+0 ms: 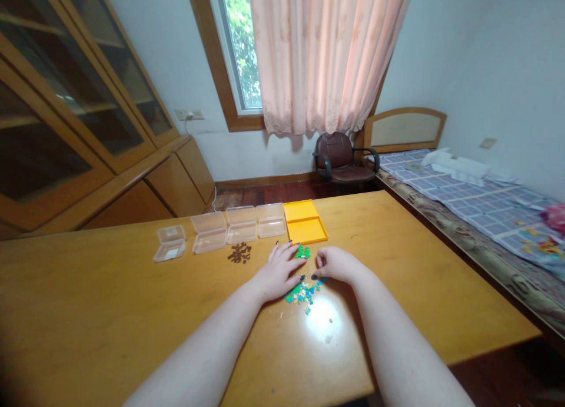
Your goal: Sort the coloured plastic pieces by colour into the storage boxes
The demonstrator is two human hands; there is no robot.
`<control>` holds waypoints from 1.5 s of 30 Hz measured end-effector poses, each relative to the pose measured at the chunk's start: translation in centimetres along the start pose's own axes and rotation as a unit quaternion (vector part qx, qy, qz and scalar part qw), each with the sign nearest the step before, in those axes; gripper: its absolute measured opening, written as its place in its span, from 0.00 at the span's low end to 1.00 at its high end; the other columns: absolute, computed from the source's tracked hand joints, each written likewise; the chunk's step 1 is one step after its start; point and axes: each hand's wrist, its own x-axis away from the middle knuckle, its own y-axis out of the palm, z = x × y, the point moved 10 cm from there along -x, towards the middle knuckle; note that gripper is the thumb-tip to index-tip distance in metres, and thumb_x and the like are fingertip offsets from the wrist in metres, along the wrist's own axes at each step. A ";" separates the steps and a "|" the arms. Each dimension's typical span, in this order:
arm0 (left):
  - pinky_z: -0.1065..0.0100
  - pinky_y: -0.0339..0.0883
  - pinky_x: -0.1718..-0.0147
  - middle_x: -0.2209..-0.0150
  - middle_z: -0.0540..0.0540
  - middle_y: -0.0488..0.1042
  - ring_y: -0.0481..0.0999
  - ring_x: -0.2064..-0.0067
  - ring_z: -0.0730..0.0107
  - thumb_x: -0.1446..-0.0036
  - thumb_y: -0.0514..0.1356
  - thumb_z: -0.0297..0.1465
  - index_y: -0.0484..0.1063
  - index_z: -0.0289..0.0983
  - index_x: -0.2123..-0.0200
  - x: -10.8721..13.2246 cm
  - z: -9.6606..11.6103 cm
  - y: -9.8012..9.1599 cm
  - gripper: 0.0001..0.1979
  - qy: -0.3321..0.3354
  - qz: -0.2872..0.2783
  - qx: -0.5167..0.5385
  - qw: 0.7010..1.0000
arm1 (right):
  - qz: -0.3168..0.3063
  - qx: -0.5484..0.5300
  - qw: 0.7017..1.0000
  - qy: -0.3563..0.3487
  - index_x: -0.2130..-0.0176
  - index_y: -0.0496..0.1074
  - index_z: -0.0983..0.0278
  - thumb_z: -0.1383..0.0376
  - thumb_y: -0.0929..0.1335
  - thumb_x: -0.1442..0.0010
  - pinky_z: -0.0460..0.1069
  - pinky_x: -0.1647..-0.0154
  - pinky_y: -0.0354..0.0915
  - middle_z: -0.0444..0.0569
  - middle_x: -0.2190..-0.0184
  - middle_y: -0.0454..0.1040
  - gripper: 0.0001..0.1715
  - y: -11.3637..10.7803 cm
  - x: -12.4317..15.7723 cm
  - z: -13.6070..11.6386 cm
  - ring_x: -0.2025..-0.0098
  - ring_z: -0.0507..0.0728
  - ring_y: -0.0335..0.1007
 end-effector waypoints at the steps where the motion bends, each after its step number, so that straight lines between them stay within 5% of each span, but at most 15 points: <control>1: 0.44 0.38 0.39 0.39 0.43 0.56 0.48 0.36 0.54 0.45 0.55 0.40 0.66 0.44 0.47 0.0 0.1 -0.1 0.21 0.004 0.001 0.001 1.000 | 0.016 0.004 1.000 0.005 0.77 0.66 0.63 0.61 0.72 0.58 0.44 0.77 0.51 0.41 0.81 0.68 0.12 -0.2 -0.1 0.0 0.78 0.50 0.60; 9: 0.44 0.40 0.39 0.40 0.45 0.58 0.49 0.37 0.55 0.44 0.55 0.39 0.67 0.45 0.49 0.0 0.5 -0.2 0.19 0.018 -0.005 0.007 1.000 | 0.124 0.019 0.991 0.037 0.77 0.67 0.64 0.56 0.67 0.48 0.45 0.77 0.49 0.45 0.80 0.70 0.14 -1.9 -0.5 0.0 0.77 0.51 0.60; 18: 0.44 0.40 0.40 0.40 0.44 0.58 0.49 0.37 0.55 0.43 0.54 0.41 0.67 0.46 0.48 0.0 0.3 -0.1 0.20 0.011 -0.004 -0.001 1.000 | -0.050 -0.039 0.998 0.007 0.78 0.63 0.63 0.62 0.74 0.63 0.44 0.77 0.51 0.39 0.81 0.66 0.16 0.0 0.5 2.3 0.78 0.49 0.57; 29: 0.39 0.35 0.41 0.36 0.45 0.49 0.44 0.35 0.50 0.47 0.54 0.49 0.60 0.51 0.43 0.6 2.7 2.0 0.28 0.064 -0.089 -0.007 0.994 | 0.012 0.003 0.999 0.045 0.77 0.64 0.63 0.66 0.71 0.59 0.44 0.77 0.49 0.39 0.82 0.66 0.10 -0.8 -0.3 2.9 0.77 0.49 0.58; 36: 0.49 0.43 0.39 0.43 0.46 0.63 0.55 0.39 0.59 0.42 0.53 0.40 0.70 0.46 0.52 0.1 2.1 0.0 0.17 0.058 -0.026 -0.001 0.998 | 0.081 0.023 0.995 0.049 0.77 0.66 0.63 0.59 0.70 0.54 0.45 0.77 0.50 0.43 0.81 0.70 0.12 -1.6 -0.5 1.9 0.77 0.50 0.61; 45: 0.47 0.42 0.39 0.42 0.45 0.61 0.54 0.39 0.57 0.43 0.54 0.38 0.68 0.43 0.51 -0.1 0.8 0.0 0.17 0.012 0.001 -0.002 1.000 | 0.095 -0.003 0.994 0.056 0.75 0.67 0.63 0.59 0.70 0.53 0.45 0.77 0.51 0.44 0.78 0.72 0.11 -1.7 -0.6 2.5 0.77 0.50 0.63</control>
